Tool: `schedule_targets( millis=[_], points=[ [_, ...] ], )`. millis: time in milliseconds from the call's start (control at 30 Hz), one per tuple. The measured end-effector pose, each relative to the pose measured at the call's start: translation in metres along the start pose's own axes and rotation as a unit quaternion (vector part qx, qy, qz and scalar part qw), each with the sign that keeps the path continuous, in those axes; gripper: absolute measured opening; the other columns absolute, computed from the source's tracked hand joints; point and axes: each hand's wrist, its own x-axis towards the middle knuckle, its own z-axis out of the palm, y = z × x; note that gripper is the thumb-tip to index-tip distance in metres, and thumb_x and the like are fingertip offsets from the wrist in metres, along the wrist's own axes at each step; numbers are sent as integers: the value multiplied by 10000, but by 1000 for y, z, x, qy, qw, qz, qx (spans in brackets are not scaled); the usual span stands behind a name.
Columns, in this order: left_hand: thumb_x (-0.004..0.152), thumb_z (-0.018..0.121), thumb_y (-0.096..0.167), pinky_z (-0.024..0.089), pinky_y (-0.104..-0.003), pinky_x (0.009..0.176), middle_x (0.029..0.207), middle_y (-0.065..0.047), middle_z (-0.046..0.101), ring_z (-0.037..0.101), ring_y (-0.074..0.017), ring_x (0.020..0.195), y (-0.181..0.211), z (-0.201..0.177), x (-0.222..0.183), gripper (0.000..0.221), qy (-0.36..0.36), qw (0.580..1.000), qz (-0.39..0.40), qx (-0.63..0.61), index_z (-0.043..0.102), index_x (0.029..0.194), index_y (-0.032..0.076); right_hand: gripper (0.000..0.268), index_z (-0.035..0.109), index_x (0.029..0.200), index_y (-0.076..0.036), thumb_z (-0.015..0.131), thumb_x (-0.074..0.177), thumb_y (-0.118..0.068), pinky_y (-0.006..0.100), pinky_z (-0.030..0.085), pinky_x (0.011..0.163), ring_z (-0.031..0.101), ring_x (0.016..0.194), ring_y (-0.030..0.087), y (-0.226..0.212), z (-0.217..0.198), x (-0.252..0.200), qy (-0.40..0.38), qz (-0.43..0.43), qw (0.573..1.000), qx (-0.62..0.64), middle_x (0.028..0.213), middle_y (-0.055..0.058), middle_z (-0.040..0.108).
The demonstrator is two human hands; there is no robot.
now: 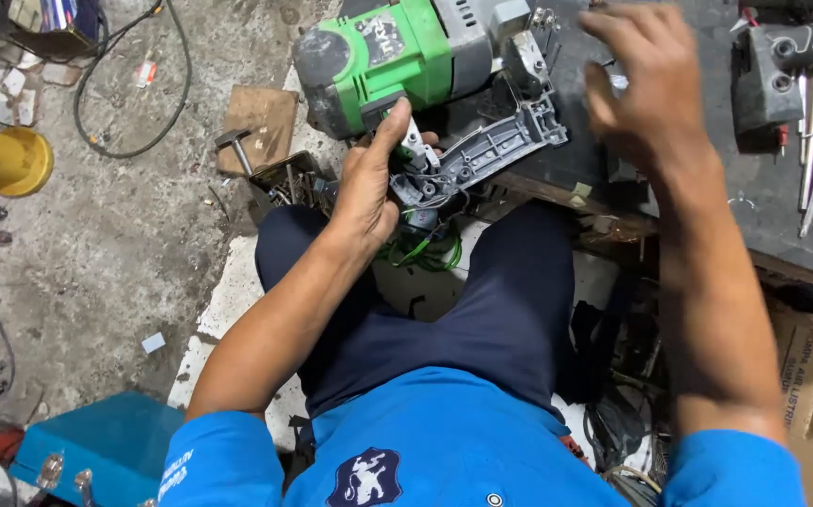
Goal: Repairing a green power jigsaw by inspecting internal components, testing with a multimeter, and stripping wires.
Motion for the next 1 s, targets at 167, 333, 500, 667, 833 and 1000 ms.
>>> schedule_targets(
  millis=[167,333,500,667,833,1000],
  points=[
    [704,825,385,656,-378,671,850,-166,778,730,-215,666,3,2,-2,495,11,1000,-7,12,751,966,-28,548,579,1477,91,633,942,-11,534,390,1067,513,1276,445,27,40,47,-168,20,984,59,1437,290,596],
    [723,812,390,657,-391,649,882,-159,789,730,-210,661,4,-2,-1,450,1,999,-20,34,769,933,-6,555,509,1492,91,636,998,-129,528,273,1190,417,1415,461,25,30,66,-300,97,946,72,1499,349,499],
    [721,818,376,649,-376,662,860,-158,792,727,-203,635,2,-1,4,431,0,999,-11,30,771,922,-3,210,718,1256,-5,579,1109,-61,523,506,882,653,1065,402,27,-4,67,-331,211,917,73,1213,235,710],
    [740,800,406,654,-361,715,846,-152,794,739,-203,673,4,-2,1,440,-8,999,-3,49,794,871,-14,252,707,1326,76,641,1176,-115,594,479,772,618,1030,480,42,-15,26,-213,171,962,-11,1193,318,693],
    [774,757,485,620,-319,827,803,-99,782,745,-169,770,6,-7,-1,479,-25,995,-5,94,810,864,18,298,737,1242,47,598,1253,-216,515,438,881,570,1022,375,23,-21,-45,-69,183,979,-57,1109,244,678],
    [770,763,482,647,-349,706,873,-155,780,738,-211,742,-1,-19,5,559,-62,998,-13,28,790,991,-31,815,570,1443,103,512,1105,-636,508,433,867,536,1063,382,-44,-23,-82,-27,291,955,-42,1259,307,641]
  ],
)
